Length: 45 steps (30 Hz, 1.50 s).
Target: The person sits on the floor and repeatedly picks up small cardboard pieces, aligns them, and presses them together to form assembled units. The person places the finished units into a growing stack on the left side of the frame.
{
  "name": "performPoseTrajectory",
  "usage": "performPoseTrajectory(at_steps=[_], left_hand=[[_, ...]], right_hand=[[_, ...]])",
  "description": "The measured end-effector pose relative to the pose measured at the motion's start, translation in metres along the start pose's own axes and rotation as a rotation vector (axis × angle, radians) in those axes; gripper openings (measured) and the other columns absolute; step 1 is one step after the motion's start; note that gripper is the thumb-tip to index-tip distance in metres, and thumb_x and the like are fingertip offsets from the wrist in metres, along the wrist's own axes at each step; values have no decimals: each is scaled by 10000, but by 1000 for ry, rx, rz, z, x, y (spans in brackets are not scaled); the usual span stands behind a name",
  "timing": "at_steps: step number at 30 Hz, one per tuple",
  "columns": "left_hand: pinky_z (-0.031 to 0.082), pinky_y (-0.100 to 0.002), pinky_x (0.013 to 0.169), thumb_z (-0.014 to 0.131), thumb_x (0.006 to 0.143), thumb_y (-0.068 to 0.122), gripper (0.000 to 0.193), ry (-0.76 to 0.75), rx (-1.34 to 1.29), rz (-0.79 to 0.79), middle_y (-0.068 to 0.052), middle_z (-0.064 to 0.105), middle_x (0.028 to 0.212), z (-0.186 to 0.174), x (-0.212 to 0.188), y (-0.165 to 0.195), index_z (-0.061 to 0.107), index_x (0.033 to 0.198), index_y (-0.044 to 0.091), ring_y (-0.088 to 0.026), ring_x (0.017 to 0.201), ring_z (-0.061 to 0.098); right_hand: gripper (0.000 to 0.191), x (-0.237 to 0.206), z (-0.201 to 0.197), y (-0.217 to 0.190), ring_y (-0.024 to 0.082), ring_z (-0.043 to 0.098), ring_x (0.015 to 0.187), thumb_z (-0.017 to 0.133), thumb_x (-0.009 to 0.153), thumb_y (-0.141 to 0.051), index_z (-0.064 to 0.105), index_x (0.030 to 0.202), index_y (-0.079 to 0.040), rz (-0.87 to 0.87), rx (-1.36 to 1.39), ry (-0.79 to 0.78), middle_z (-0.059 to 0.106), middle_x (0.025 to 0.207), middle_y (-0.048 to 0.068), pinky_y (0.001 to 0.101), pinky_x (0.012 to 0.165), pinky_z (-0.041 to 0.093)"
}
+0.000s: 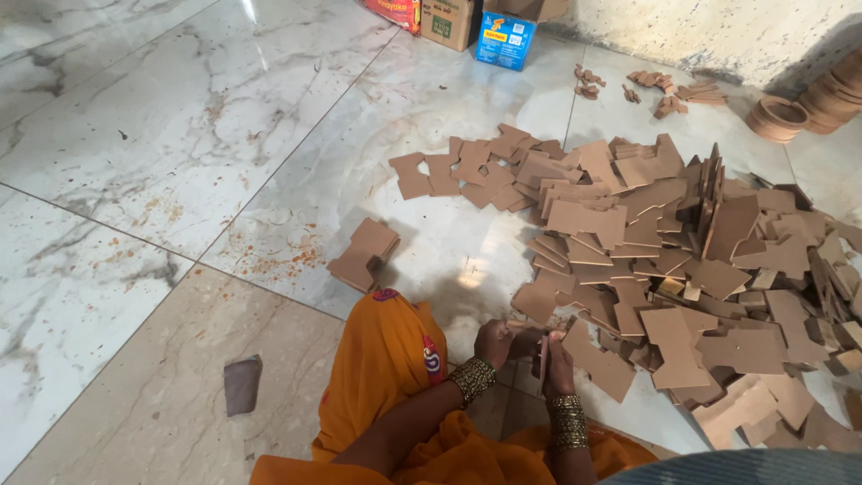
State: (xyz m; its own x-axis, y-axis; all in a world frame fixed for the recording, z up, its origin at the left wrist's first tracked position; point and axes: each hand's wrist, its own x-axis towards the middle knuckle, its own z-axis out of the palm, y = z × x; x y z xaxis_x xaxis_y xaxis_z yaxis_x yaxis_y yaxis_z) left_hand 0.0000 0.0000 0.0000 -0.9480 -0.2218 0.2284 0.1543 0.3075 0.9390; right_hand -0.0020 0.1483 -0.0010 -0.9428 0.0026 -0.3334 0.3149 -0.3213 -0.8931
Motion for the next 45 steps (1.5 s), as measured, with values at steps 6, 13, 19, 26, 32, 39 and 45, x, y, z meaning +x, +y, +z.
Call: performPoseTrajectory(at_steps=[6,13,19,26,32,39,45], left_hand=[[544,-443,875,702,920,199,372,-37,3,-45,-193,676,1136,-6,1,-1,656,1206,-33,-350,994,678],[519,-479,913,711,870,178,362,-35,120,20,-200,678,1111,-2,-5,-1,679,1175,-14,-394,1041,623],[510,-492,938,675,853,126,434,-66,171,-9,-229,650,1161,4,-9,-3,627,1265,-1,-426,1091,583],[511,-480,964,628,867,73,417,-158,213,-125,-237,612,1190,5,-8,-6,610,1280,9,-436,1116,576],[490,-486,990,561,869,-6,417,-157,223,-59,-221,615,1234,5,-8,-8,620,1282,6,-441,1143,543],[478,-488,997,628,872,57,415,-121,243,16,-209,616,1214,6,-5,-13,587,1275,-31,-431,1141,533],[478,-500,975,665,838,84,448,-81,253,55,-206,616,1194,12,1,-17,584,1266,-18,-433,1116,533]], right_hand=[[390,-3,9,3,111,488,492,587,1020,-454,662,986,-73,-39,-75,28,593,691,23,273,424,375],[358,-4,13,3,97,569,683,609,1024,-381,702,1106,-45,-159,-188,28,664,872,32,266,568,450],[430,-3,12,9,277,687,909,615,995,-396,706,1154,-7,-369,-755,60,756,1000,152,401,807,549],[489,-4,13,16,386,734,1005,619,948,-471,695,1130,-24,-391,-1013,50,762,1074,214,461,863,570],[432,-10,11,21,407,711,991,612,921,-453,681,1200,-130,-271,-1335,3,749,1059,196,508,871,555],[415,-2,12,27,386,721,965,612,896,-506,687,1161,-196,-312,-1485,-21,741,1068,166,510,841,570],[617,9,15,28,392,738,910,631,854,-564,572,1252,-96,-226,-1634,43,763,960,199,520,800,581]])
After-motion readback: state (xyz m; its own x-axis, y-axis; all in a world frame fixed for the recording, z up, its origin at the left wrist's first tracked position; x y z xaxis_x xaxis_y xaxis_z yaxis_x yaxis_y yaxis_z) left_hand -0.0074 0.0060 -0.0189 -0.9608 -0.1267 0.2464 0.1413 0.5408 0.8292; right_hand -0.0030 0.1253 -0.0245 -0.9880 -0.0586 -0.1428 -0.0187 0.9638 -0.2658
